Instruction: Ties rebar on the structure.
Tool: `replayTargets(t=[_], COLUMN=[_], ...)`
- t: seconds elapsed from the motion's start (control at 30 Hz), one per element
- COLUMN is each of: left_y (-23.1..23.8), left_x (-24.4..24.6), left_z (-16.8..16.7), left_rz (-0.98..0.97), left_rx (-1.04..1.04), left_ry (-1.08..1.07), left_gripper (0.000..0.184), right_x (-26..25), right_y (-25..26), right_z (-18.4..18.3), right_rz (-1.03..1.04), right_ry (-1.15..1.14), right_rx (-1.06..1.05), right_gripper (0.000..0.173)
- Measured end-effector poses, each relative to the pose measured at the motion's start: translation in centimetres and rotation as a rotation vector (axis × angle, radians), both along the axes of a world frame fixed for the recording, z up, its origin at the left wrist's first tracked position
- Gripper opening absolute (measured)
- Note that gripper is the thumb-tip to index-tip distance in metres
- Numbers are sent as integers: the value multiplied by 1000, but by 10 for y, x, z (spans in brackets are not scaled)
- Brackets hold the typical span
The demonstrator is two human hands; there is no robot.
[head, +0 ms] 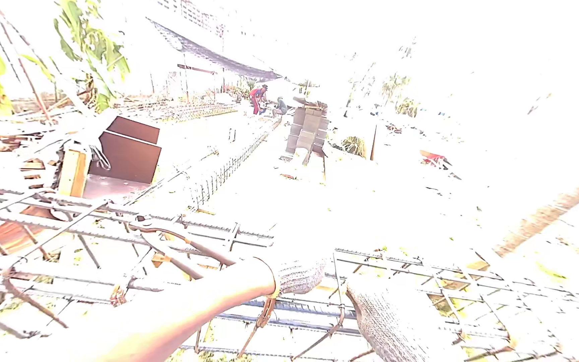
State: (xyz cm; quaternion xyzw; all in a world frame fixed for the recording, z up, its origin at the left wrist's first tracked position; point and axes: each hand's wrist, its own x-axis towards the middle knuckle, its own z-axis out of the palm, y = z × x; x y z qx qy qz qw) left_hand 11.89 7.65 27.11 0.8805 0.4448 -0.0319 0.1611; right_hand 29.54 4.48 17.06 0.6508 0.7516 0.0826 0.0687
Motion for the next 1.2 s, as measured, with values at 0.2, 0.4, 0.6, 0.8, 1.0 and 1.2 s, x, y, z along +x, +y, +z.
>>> replayTargets(t=[0.2,0.4,0.6,0.8,1.0,1.2], left_y=[56,38,23,14,7,6], left_x=[11,20,30,32,40,34], left_z=[-65,-66,-76,-92,-116,-125], left_rz=[-152,-188,-317,-59,97,35], left_rx=[277,351,561,432,428,492], left_ry=[-41,-41,-162,-300,-498,-553], left_gripper=[24,24,11,30,31,32], right_x=[12,-26,13,3,0,-1], right_y=[14,0,23,9,8,5], right_z=[-18,32,-47,-14,-8,-11], right_rz=[83,-144,133,20,-35,-48], right_ry=[-33,126,269,322,242,268], right_rx=[89,-170,383,138,84,105], right_gripper=[30,25,17,26,28,27])
